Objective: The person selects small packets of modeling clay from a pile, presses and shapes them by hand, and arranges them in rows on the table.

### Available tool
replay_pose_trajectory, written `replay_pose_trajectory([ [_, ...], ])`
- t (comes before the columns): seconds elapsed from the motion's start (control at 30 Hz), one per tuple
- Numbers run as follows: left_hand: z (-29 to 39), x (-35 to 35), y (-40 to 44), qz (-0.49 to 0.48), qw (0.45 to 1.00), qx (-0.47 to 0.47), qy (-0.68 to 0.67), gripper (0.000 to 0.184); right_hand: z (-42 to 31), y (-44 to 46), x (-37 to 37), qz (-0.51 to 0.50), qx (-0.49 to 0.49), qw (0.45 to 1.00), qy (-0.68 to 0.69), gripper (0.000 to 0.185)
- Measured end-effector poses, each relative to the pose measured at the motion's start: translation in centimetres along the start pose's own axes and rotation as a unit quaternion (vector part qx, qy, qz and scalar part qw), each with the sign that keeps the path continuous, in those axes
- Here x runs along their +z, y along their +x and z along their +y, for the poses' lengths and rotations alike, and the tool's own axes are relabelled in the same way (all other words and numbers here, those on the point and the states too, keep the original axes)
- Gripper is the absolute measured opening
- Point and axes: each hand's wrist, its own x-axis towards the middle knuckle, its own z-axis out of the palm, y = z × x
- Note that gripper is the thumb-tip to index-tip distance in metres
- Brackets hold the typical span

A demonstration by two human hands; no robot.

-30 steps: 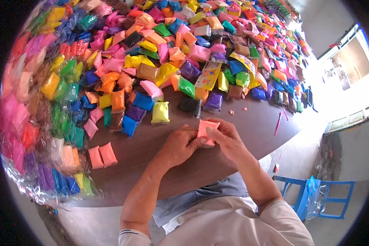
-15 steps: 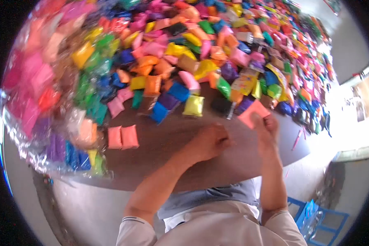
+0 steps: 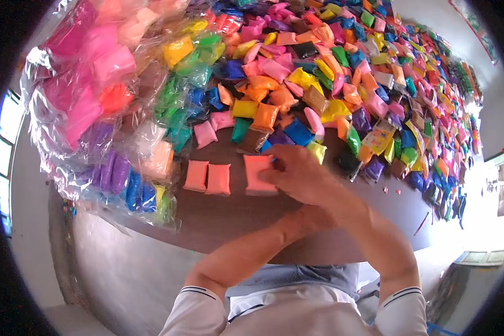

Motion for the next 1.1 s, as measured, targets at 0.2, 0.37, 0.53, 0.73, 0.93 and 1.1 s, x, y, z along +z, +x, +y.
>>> replay_pose_trajectory([
  [0.2, -0.3, 1.6, 0.9, 0.178, 0.953, 0.029, -0.242, 0.02, 1.7, 3.1, 5.5, 0.028, -0.044, 0.996, -0.066, 0.037],
  [0.37, 0.1, 2.6, 1.5, 0.197, 0.931, 0.002, -0.307, 0.02, 0.5, 1.8, 6.0, 0.051, -0.033, 0.981, -0.182, 0.028],
  [0.53, 0.4, 1.0, 1.0, 0.164, 0.949, -0.009, -0.269, 0.032, 1.6, 1.6, 7.1, 0.042, -0.124, 0.968, -0.213, 0.015],
  [0.73, 0.7, 2.0, 1.2, 0.189, 0.938, -0.024, -0.29, 0.031, 2.1, 1.1, 7.8, 0.063, -0.188, 0.957, -0.212, 0.011],
  [0.93, 0.1, -0.9, 0.8, 0.126, 0.934, -0.03, -0.334, 0.03, 2.1, 1.1, 7.3, 0.065, -0.225, 0.947, -0.221, 0.014],
  [1.1, 1.3, -1.1, 0.5, 0.148, 0.93, -0.07, -0.328, 0.028, 1.9, -2.9, 3.7, 0.214, -0.138, 0.964, -0.082, 0.016],
])
